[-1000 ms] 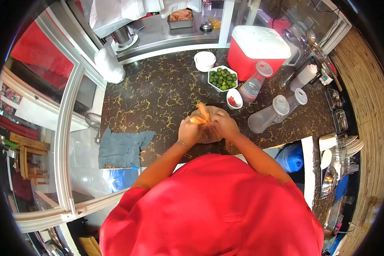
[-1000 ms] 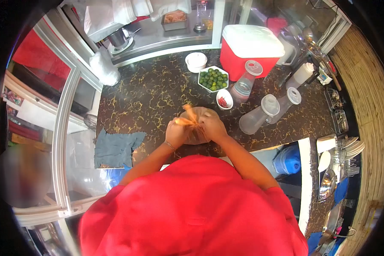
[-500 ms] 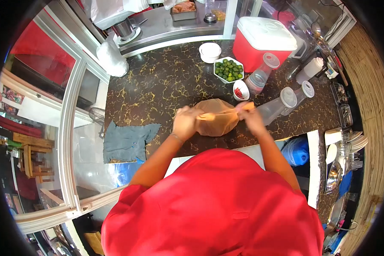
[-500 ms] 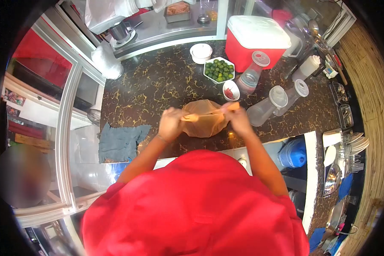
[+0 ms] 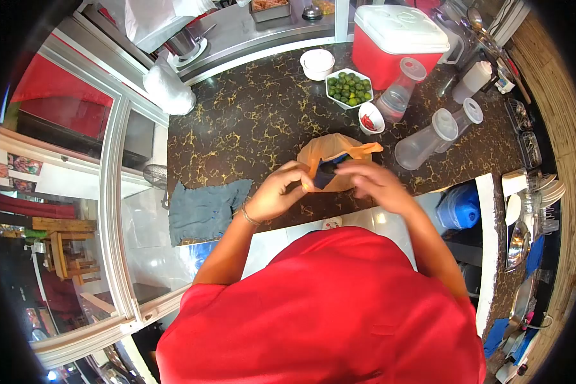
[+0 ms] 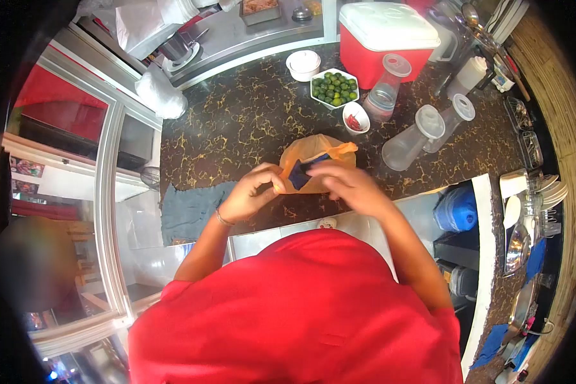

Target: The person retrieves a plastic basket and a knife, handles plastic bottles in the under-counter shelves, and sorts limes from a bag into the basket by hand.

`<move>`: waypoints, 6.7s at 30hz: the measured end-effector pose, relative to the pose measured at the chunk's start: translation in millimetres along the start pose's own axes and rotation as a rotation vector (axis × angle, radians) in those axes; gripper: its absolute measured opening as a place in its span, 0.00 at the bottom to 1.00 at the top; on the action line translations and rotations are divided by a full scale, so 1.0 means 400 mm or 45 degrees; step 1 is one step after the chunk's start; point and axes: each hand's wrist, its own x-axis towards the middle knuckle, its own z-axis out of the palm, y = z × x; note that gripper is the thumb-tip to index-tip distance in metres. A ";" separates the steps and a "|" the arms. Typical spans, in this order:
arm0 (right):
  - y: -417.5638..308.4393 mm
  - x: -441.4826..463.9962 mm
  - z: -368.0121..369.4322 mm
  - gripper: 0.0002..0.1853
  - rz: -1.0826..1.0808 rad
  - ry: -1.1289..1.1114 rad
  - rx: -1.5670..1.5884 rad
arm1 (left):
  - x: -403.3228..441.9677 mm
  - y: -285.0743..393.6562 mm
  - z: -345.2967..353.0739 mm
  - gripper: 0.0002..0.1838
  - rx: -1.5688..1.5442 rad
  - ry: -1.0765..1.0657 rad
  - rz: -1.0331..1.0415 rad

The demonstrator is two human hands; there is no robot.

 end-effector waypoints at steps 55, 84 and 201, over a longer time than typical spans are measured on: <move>0.364 -2.192 1.367 0.15 1.897 2.978 0.453 | -0.737 0.872 2.257 0.13 0.785 -2.509 1.651; 0.018 -4.220 0.608 0.42 1.885 3.178 -0.513 | -0.990 1.308 2.685 0.14 0.503 -2.053 -0.028; 0.481 -0.630 -0.632 0.25 0.503 1.216 -0.910 | -0.349 -0.284 0.183 0.31 0.280 2.111 -0.727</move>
